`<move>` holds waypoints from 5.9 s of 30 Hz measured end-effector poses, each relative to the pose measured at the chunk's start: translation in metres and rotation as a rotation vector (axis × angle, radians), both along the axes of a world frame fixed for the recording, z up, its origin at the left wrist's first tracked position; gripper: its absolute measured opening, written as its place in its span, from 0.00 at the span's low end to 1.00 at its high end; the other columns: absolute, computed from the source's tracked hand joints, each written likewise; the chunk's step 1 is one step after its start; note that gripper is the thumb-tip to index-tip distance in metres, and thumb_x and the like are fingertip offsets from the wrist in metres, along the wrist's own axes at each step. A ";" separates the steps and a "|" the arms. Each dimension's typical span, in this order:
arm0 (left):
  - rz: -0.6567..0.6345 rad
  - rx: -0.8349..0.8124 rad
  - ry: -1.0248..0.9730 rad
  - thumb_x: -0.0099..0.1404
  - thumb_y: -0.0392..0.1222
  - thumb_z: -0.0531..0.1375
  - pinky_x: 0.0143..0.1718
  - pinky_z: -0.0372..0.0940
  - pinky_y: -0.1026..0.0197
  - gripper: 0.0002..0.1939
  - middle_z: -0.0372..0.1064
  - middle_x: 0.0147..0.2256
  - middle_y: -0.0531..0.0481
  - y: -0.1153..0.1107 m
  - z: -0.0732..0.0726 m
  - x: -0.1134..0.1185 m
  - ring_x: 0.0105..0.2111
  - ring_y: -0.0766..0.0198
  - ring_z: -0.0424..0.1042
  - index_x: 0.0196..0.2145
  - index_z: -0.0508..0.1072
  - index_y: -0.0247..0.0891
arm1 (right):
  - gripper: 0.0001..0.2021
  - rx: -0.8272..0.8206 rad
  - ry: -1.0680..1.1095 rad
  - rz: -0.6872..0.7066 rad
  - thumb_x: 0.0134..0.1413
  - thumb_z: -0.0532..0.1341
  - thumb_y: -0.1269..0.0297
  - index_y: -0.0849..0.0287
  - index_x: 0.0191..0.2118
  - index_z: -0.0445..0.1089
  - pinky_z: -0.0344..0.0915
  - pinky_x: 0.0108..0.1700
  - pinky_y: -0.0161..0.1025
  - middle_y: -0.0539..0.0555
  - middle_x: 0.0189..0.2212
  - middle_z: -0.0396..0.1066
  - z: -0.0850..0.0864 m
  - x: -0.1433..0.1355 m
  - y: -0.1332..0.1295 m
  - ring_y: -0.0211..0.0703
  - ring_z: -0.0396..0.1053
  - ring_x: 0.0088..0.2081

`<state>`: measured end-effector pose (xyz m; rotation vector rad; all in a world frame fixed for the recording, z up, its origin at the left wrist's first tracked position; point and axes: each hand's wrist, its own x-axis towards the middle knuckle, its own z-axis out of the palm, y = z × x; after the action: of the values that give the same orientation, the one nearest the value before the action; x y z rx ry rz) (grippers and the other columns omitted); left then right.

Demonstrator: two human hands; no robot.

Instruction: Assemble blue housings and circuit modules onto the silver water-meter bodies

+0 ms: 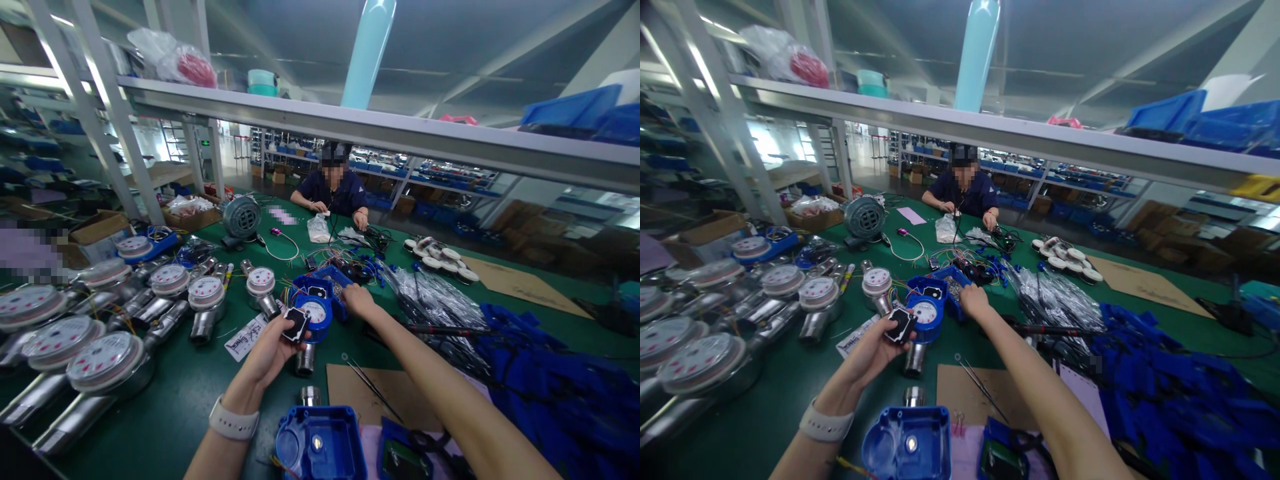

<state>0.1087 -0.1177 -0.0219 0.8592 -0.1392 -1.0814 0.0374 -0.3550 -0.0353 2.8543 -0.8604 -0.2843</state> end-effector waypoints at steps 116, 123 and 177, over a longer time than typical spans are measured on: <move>-0.266 -0.059 -0.024 0.49 0.46 0.65 0.11 0.45 0.74 0.15 0.67 0.16 0.49 -0.001 -0.011 0.001 0.11 0.78 0.53 0.25 0.66 0.33 | 0.05 0.605 -0.900 0.387 0.56 0.58 0.67 0.57 0.36 0.72 0.68 0.37 0.37 0.51 0.31 0.74 0.052 -0.049 0.119 0.40 0.71 0.33; -0.283 -0.044 -0.102 0.49 0.48 0.64 0.11 0.42 0.74 0.15 0.64 0.15 0.51 0.003 -0.007 0.003 0.11 0.79 0.50 0.21 0.65 0.33 | 0.13 0.499 -0.917 0.497 0.56 0.58 0.67 0.56 0.47 0.69 0.69 0.41 0.40 0.54 0.40 0.73 0.062 -0.052 0.114 0.42 0.71 0.41; -0.572 0.316 -0.721 0.57 0.47 0.62 0.37 0.63 0.63 0.19 0.72 0.41 0.43 0.072 0.003 -0.023 0.39 0.58 0.70 0.44 0.72 0.35 | 0.12 0.678 -0.518 0.582 0.51 0.62 0.68 0.56 0.44 0.70 0.66 0.43 0.43 0.57 0.44 0.68 0.057 -0.137 0.173 0.44 0.66 0.43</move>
<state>0.0853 -0.0455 -0.0192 1.5304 -0.8763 -1.2907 -0.0991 -0.1820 0.0221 3.7129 0.1086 0.3131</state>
